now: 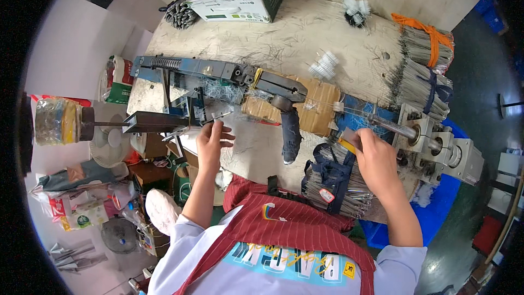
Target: The person assembles small cylindrical brushes by inserting metal rods into white bristle heads and securing them with a yellow plastic cap. They repeatedly pick up rods and bristle heads, align them, and press the cap onto the assembly at a workbench.
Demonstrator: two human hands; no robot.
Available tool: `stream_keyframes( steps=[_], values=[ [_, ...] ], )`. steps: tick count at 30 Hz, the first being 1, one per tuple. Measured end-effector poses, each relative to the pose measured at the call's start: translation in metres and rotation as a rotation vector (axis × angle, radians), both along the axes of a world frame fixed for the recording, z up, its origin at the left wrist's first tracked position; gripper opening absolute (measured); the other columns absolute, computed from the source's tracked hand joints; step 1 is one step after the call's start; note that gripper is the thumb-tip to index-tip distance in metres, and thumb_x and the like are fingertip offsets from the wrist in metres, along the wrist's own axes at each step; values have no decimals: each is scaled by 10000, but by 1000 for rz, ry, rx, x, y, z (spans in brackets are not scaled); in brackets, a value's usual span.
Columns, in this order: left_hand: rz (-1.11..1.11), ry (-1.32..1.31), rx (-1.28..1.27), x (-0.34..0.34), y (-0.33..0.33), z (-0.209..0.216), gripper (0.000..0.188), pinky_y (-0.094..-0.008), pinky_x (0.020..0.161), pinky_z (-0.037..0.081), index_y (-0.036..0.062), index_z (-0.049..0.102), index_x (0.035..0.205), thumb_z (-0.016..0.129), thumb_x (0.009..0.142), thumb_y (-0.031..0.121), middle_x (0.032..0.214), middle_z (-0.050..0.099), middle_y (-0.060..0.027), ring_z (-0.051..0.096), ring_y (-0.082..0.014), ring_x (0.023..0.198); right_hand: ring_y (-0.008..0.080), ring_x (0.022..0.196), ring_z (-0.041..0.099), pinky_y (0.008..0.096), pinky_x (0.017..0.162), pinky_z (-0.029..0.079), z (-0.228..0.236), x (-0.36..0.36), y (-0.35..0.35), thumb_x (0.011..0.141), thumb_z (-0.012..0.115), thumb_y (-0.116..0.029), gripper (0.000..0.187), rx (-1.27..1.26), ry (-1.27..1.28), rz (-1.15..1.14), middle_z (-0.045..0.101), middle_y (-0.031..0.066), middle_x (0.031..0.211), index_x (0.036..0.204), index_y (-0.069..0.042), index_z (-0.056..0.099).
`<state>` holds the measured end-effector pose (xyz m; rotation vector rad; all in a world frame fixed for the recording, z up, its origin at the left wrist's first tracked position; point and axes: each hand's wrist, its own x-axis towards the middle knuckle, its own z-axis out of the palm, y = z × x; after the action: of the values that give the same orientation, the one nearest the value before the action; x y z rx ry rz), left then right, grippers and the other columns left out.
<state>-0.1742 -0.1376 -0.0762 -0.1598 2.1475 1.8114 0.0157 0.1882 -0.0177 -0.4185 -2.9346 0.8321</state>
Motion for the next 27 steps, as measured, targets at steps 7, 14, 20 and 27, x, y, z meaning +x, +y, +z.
stream_keyframes(
  steps=[7,14,20,27],
  values=[
    [18,224,1,0,3,-21,290,-268,521,502,-27,581,855,522,1001,216,690,622,-91,630,-151,574,322,788,659,374,681,522,7,12,-9,885,633,-71,225,-343,-10,-118,662,173,950,1079,10,552],
    [-609,-111,245,43,58,53,297,-310,544,530,-22,568,806,456,1012,161,728,639,-133,645,-183,606,76,614,583,234,573,489,47,30,-1,943,597,-149,242,-822,85,-393,636,48,806,1122,14,584],
    [-824,-488,483,64,186,69,279,-247,523,494,10,566,886,471,1014,240,714,633,-70,620,-145,562,165,763,653,291,672,514,60,-4,0,954,588,-145,205,-463,346,-351,654,109,877,1091,5,562],
    [-361,-413,575,71,203,54,245,-242,524,486,26,582,907,513,1001,241,738,617,-32,597,-109,618,299,965,665,395,747,565,46,-19,-4,825,638,-55,239,116,373,74,644,187,1081,1031,37,559]
  ],
)
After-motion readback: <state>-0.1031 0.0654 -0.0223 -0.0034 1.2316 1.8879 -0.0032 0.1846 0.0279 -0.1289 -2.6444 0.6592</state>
